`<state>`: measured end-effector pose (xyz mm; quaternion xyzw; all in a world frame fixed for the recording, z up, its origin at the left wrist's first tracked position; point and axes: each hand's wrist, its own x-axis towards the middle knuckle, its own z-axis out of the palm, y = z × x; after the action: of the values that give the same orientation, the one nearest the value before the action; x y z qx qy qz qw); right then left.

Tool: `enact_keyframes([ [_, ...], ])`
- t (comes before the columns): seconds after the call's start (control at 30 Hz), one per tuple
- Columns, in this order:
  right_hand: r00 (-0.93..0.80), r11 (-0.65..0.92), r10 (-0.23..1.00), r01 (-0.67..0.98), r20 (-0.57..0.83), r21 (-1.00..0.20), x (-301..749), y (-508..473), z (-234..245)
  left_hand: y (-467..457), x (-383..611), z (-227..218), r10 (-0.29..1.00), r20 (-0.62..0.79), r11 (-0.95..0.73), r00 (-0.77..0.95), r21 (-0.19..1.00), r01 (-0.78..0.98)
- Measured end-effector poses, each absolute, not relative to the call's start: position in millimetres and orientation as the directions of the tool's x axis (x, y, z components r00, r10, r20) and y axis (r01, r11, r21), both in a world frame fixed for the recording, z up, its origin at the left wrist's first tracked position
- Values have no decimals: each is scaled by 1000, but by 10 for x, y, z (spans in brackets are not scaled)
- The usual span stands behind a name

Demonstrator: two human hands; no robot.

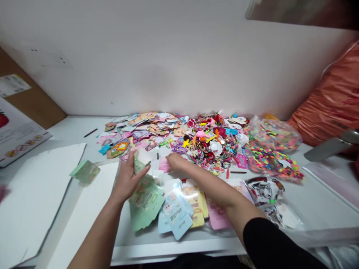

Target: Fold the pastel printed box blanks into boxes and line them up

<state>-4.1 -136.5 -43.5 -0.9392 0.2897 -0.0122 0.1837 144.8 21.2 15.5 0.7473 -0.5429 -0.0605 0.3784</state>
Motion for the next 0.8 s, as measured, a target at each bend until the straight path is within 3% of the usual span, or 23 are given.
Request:
enact_keyframes([
  [0.13,810,-767,-564,-586,-160,-261,271,-1421,-546,119,1405,43,-899,239,-181,368,562,-807],
  [0.23,761,-687,-628,-641,-163,-343,194,-1520,-519,74,1406,-33,-901,251,-180,354,524,-832],
  [0.33,709,-632,-701,-667,-75,-395,-131,-1607,-371,55,1353,-88,-900,271,-195,342,450,-871],
  [0.43,541,-483,-829,-571,138,-664,-555,-1563,-149,19,1199,-94,-897,271,-226,349,396,-890],
  [0.53,369,-312,-904,-222,216,-924,-911,-1345,39,-58,981,-53,-918,273,-171,289,385,-907],
  [0.6,352,-299,-907,-146,233,-943,-1082,-1161,106,-115,827,-20,-929,281,-118,239,387,-914],
  [0.8,297,-447,-884,-311,361,-839,-1418,-821,54,-198,371,-28,-943,331,71,37,310,-948],
])
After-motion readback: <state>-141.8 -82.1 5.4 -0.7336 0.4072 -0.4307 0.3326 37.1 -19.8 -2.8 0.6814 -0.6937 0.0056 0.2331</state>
